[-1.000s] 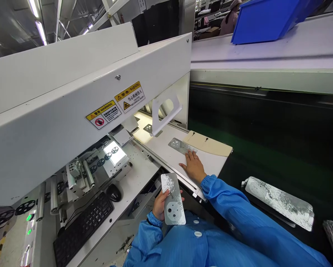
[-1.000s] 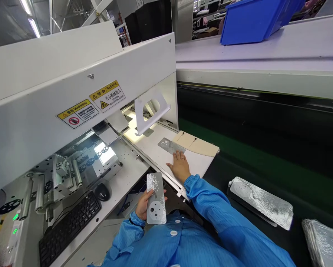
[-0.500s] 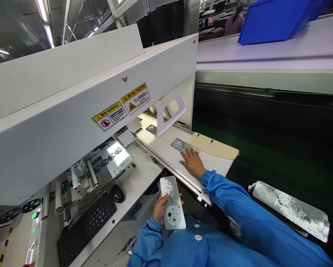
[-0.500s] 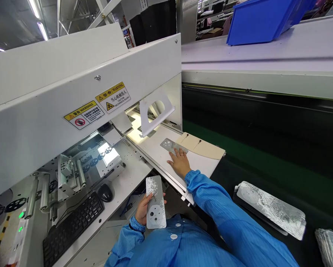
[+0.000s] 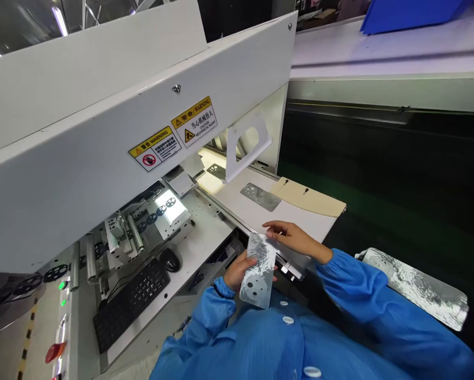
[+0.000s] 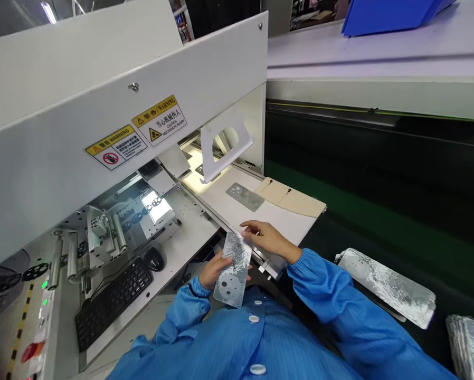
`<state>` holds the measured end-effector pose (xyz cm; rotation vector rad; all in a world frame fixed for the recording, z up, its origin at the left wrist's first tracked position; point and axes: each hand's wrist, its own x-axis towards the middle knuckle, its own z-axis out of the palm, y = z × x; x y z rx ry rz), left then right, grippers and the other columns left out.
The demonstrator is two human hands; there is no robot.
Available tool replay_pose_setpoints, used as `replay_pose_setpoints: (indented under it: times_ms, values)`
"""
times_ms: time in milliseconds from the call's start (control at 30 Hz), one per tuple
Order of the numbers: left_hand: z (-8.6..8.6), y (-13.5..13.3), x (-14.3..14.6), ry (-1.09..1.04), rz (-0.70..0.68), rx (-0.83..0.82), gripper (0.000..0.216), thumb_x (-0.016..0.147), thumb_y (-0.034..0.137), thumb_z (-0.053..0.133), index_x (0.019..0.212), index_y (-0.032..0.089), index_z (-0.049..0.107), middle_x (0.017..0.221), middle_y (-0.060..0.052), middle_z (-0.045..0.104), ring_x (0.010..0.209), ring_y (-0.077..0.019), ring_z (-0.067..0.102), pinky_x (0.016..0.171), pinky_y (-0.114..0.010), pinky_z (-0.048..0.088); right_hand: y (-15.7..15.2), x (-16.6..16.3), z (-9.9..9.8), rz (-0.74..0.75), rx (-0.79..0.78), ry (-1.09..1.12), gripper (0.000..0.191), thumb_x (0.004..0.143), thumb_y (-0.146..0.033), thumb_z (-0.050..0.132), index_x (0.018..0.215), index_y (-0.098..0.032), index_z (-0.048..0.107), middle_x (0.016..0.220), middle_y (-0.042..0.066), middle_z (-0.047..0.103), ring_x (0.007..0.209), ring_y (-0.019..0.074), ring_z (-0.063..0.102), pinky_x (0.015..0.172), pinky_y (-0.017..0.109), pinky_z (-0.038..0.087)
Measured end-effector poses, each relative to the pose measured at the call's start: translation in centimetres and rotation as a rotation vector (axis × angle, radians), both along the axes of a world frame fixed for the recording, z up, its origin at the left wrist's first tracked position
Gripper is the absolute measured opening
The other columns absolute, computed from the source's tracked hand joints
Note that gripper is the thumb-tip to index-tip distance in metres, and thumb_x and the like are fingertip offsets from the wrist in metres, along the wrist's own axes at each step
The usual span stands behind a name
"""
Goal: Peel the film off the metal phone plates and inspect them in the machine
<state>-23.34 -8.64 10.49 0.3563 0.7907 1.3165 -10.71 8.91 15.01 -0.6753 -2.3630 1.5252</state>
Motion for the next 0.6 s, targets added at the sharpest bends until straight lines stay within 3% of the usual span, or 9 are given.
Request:
replay_pose_setpoints:
  times_ms: [100,200,300,400,467,533,600]
  values:
    - [1.0,1.2,0.6,0.053,-0.105,0.014,0.058,0.075,0.033,0.071,0.126,0.014,0.048,0.103,-0.014,0.068,0.09,-0.0315,0.068,0.083,-0.049,0.049,-1.0,1.2,1.4,0.121,-0.151,0.062,0.06,0.068,-0.05,0.07,0.118,-0.018,0.061,0.105,0.007,0.069,0.094,0.0235,0.064,0.082,0.037,0.052]
    - [0.9,2.1,0.3,0.019,-0.134,0.007,0.055,0.077,0.048,0.066,0.114,0.009,0.057,0.096,-0.015,0.069,0.089,-0.0306,0.067,0.083,-0.046,0.048,-1.2,2.7,1.4,-0.015,-0.25,0.108,0.049,0.062,-0.049,0.074,0.099,-0.017,0.064,0.096,0.006,0.069,0.087,0.0234,0.064,0.079,0.038,0.052]
    - [0.4,2.9,-0.5,-0.009,0.02,-0.054,0.059,0.073,0.061,0.063,0.096,0.007,0.065,0.088,-0.014,0.07,0.083,-0.0271,0.067,0.082,-0.041,0.049,-1.4,4.3,0.8,-0.281,-0.377,0.178,0.048,0.059,-0.051,0.076,0.09,-0.019,0.059,0.082,0.003,0.067,0.075,0.0203,0.064,0.069,0.035,0.053]
    - [0.2,2.7,0.1,0.058,0.206,0.004,0.05,0.069,0.051,0.071,0.099,0.012,0.067,0.098,-0.011,0.07,0.095,-0.0286,0.064,0.092,-0.045,0.044,-2.6,5.1,0.3,-0.488,-0.489,0.268,0.052,0.057,-0.057,0.075,0.09,-0.022,0.054,0.08,0.002,0.067,0.072,0.02,0.064,0.066,0.034,0.054]
    - [0.5,2.1,1.8,0.15,0.276,0.125,0.051,0.064,0.04,0.077,0.108,0.017,0.066,0.111,-0.008,0.068,0.115,-0.03,0.056,0.103,-0.047,0.033,-4.1,4.9,0.0,-0.549,-0.542,0.301,0.053,0.058,-0.059,0.073,0.093,-0.024,0.055,0.083,0.005,0.068,0.075,0.0224,0.065,0.066,0.036,0.055]
    - [0.7,1.5,4.1,0.2,0.305,0.183,0.081,0.044,0.016,0.087,0.12,0.024,0.06,0.127,-0.008,0.06,0.126,-0.0306,0.047,0.106,-0.046,0.029,-6.0,4.7,-0.8,-0.552,-0.6,0.293,0.049,0.06,-0.058,0.072,0.094,-0.025,0.056,0.087,0.007,0.07,0.078,0.0253,0.067,0.065,0.039,0.056]
    - [0.8,1.4,5.7,0.172,0.421,0.359,0.083,0.051,0.027,0.087,0.127,0.035,0.054,0.14,-0.006,0.05,0.132,-0.0256,0.042,0.108,-0.044,0.027,-7.5,4.6,-2.1,-0.505,-0.688,0.211,0.047,0.063,-0.058,0.07,0.096,-0.027,0.059,0.087,0.007,0.07,0.076,0.0276,0.068,0.063,0.041,0.058]
